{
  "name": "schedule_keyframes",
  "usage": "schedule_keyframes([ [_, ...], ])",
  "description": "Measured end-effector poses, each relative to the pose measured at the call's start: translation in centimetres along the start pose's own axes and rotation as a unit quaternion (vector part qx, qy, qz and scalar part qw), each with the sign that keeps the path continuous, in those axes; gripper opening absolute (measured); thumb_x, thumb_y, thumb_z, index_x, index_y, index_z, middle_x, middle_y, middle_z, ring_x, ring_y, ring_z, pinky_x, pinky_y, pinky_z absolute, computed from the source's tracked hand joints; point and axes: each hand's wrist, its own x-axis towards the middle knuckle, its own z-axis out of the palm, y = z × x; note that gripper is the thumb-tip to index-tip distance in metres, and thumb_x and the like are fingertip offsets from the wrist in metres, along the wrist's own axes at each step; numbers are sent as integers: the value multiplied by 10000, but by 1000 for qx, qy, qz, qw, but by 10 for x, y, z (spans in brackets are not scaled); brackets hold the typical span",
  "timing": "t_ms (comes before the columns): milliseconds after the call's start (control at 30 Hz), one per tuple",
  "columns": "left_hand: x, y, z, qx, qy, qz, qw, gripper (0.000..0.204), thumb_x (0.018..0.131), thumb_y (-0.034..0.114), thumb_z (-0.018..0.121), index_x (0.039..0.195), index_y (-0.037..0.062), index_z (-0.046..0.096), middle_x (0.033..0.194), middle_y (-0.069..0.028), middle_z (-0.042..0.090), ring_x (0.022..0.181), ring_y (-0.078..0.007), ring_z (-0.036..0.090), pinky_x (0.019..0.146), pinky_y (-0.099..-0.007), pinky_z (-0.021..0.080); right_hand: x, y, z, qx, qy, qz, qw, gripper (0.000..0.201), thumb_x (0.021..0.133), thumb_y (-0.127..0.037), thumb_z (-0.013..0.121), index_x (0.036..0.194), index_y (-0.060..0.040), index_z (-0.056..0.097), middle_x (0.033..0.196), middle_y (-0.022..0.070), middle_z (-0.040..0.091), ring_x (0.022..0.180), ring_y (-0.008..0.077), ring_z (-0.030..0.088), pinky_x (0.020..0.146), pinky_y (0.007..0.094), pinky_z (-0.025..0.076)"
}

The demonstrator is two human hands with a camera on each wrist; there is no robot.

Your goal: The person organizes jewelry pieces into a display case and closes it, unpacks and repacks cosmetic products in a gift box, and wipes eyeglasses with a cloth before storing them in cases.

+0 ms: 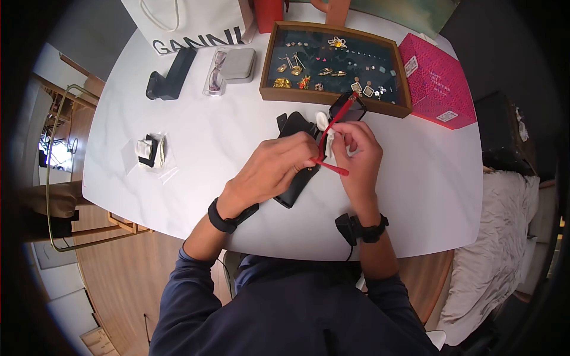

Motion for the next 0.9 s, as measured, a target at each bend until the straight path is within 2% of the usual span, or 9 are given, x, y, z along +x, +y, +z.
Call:
schedule_keyframes([
  [100, 1, 2, -2, 17, -37, 31, 999, 73, 972, 91, 621, 1009, 49, 575, 927, -107, 609, 838, -360, 623, 686, -423, 504, 1, 9, -2, 99, -4, 24, 995, 147, 895, 40, 661, 1021, -25, 700, 1167, 56, 721, 794, 98, 612, 672, 287, 497],
  [200, 0, 0, -7, 41, -78, 27, 996, 85, 991, 109, 606, 996, 27, 585, 948, -125, 649, 853, -353, 658, 737, -418, 541, 5, 7, -8, 351, -61, 68, 932, 175, 964, -7, 612, 1132, -7, 662, 1357, 119, 669, 860, 97, 641, 701, 285, 520],
  [267, -1, -3, -7, 25, -70, 22, 997, 119, 1012, 144, 594, 988, 28, 584, 913, -130, 651, 832, -356, 658, 732, -411, 540, 11, 4, -16, 528, -36, 128, 839, 222, 1019, -60, 549, 1221, 4, 613, 1447, 179, 605, 974, 133, 675, 807, 272, 549],
  [333, -3, -5, -7, 28, -48, 12, 998, 136, 1019, 161, 594, 992, 28, 584, 915, -128, 656, 824, -345, 658, 728, -401, 537, 17, 3, -22, 527, 9, 114, 842, 234, 1024, -80, 537, 1234, -5, 609, 1457, 182, 599, 1013, 149, 683, 840, 271, 556],
  [433, -5, -9, -2, 18, 19, 0, 1000, 159, 1021, 188, 604, 997, 33, 579, 893, -129, 639, 792, -343, 634, 704, -400, 517, 17, 17, -26, 466, 63, 107, 876, 221, 1003, -55, 564, 1205, -5, 637, 1411, 141, 636, 1096, 191, 688, 886, 287, 577],
  [500, -6, -11, -1, 6, 63, -2, 998, 166, 1015, 199, 614, 999, 38, 574, 870, -131, 618, 767, -351, 610, 683, -408, 501, 13, 16, -23, 190, 55, 75, 977, 168, 967, -2, 610, 1116, -12, 686, 1337, 103, 671, 1129, 179, 672, 867, 317, 585],
  [567, -8, -11, -2, -20, 84, 26, 996, 162, 1004, 185, 635, 1006, 30, 587, 858, -136, 632, 725, -335, 607, 666, -393, 502, 11, 4, -18, 72, 72, 74, 992, 144, 906, 42, 663, 1030, -15, 709, 1147, 85, 701, 1059, 208, 687, 830, 348, 584],
  [633, -10, -9, 1, -20, 105, 23, 994, 150, 991, 166, 651, 1007, 25, 601, 854, -138, 641, 711, -328, 613, 655, -388, 502, 11, 9, -12, -200, 89, -186, 958, 168, 860, 40, 691, 1016, -20, 704, 981, 95, 670, 919, 262, 686, 770, 373, 571],
  [900, -9, -5, 2, 16, 114, -27, 993, 117, 946, 89, 696, 1003, 1, 645, 840, -137, 657, 683, -317, 625, 630, -361, 503, 3, 0, -4, -39, -98, -87, 991, 160, 841, 45, 685, 975, -42, 690, 957, 89, 643, 834, 314, 668, 716, 404, 548],
])
